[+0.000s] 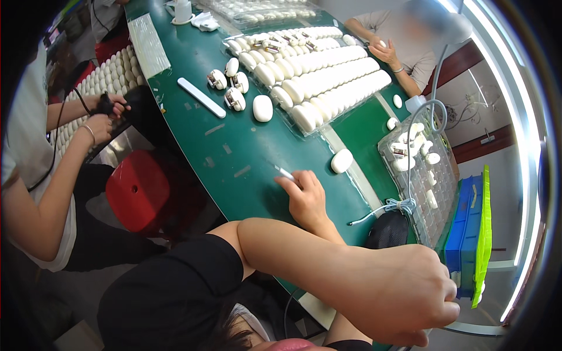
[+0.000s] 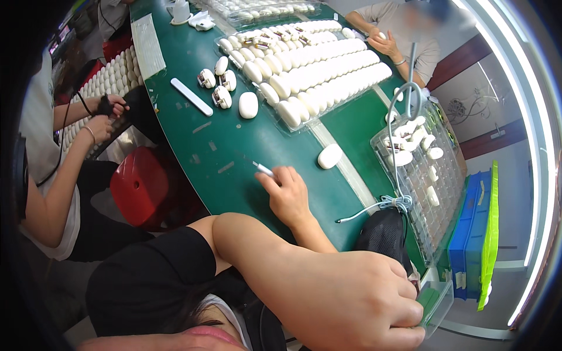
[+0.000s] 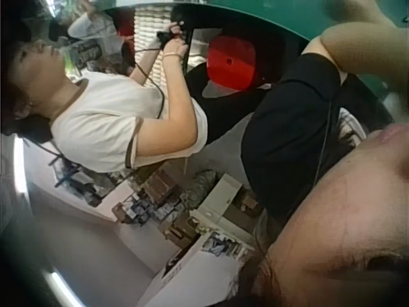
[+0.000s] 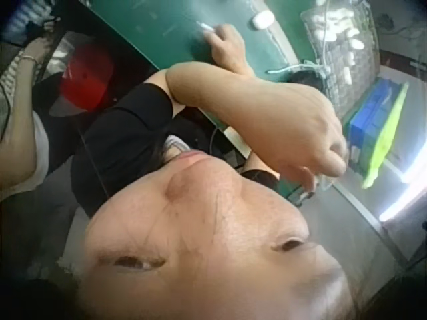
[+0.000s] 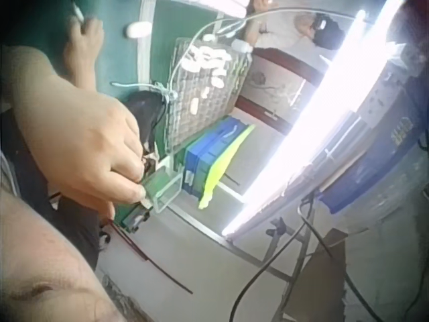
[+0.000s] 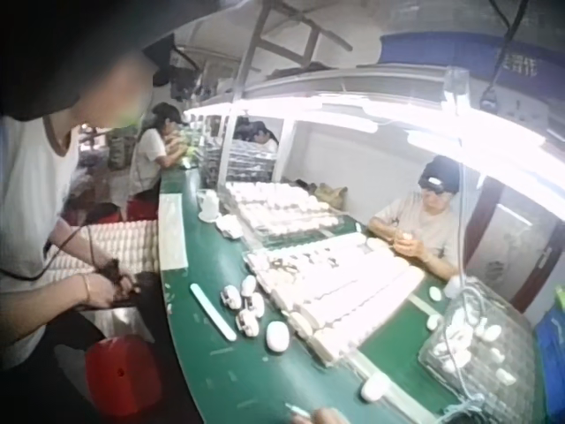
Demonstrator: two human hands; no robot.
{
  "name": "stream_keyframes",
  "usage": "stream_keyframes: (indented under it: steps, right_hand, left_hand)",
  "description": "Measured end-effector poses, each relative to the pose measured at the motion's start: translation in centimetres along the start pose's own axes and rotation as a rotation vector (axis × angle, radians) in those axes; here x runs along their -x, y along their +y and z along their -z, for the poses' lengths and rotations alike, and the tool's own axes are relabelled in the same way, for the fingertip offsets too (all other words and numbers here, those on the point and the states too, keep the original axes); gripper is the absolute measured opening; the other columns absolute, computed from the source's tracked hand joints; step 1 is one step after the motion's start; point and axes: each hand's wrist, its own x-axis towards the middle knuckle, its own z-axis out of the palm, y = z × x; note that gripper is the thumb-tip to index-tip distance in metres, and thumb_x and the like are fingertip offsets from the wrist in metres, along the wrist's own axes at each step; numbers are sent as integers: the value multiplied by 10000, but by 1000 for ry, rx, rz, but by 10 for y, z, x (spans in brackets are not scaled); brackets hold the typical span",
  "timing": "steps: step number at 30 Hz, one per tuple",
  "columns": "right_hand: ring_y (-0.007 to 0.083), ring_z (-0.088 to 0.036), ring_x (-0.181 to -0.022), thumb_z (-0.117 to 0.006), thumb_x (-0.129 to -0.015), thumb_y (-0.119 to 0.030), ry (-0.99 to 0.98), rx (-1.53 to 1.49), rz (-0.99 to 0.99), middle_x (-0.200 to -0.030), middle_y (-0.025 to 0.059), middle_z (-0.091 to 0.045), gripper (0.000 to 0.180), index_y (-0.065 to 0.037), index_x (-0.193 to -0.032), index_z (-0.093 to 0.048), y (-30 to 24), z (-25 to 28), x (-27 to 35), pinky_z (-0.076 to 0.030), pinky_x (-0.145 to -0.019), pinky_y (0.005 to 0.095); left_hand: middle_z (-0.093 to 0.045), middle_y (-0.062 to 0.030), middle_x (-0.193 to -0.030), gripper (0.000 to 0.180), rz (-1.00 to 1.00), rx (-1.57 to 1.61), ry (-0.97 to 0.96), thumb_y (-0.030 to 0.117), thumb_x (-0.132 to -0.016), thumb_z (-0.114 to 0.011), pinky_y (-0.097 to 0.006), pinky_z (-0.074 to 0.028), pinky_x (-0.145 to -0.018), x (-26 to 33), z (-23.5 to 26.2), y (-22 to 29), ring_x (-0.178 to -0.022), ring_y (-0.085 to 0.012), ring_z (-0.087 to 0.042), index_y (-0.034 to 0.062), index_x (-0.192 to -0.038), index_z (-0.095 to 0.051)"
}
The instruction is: The person shifts a clear tray of components and picks up parts from the table. The person then fits and adjusts the internal electronics inside plastic device casings using a pointed hand tool.
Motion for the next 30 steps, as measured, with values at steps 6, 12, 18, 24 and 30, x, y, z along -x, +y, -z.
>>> stream_keyframes:
  steps: [6,12,18,24,30]
  right_hand:
    - [284,-589,-920,-670,-693,-35,96,-154,-81,-1005,105,-612,395,-55,-1076,-576,-13,38,7,-471,-701,372]
    - [324,-608,-909,-750,-655,-47,257,-69,-82,-871,110,-657,308,-43,-871,-531,-13,25,7,-498,-730,400]
    - [299,-600,-796,-698,-727,-105,209,-130,-77,-774,106,-627,205,-59,-870,-558,9,19,23,-491,-663,370]
    - [253,-579,-629,-664,-787,-176,235,-203,-231,-645,74,-587,111,-101,-805,-585,15,27,22,-454,-551,365]
    - [252,-582,-642,-675,-783,-215,181,-281,-192,-637,63,-585,150,-102,-831,-588,5,13,14,-464,-558,373]
  left_hand:
    - [-565,-103,-714,298,-36,-32,107,289,-703,-679,-396,-466,-559,-4,-3,-11,-634,-308,-584,32,-737,-532]
    - [-549,-84,-709,205,-26,75,285,188,-757,-676,-358,-451,-537,-7,-4,-24,-631,-276,-578,44,-802,-536]
    - [-614,-53,-762,110,-65,305,358,15,-756,-651,-243,-469,-583,-13,5,-22,-689,-132,-610,13,-854,-600]
    - [-641,-84,-746,109,489,-336,793,37,-837,-591,-214,-502,-640,-4,59,-89,-675,-117,-617,-44,-902,-625]
    - [-520,-252,-1215,495,985,-1455,429,256,-788,-657,-358,-383,-964,76,116,-180,-1188,-288,-470,46,-1220,-538]
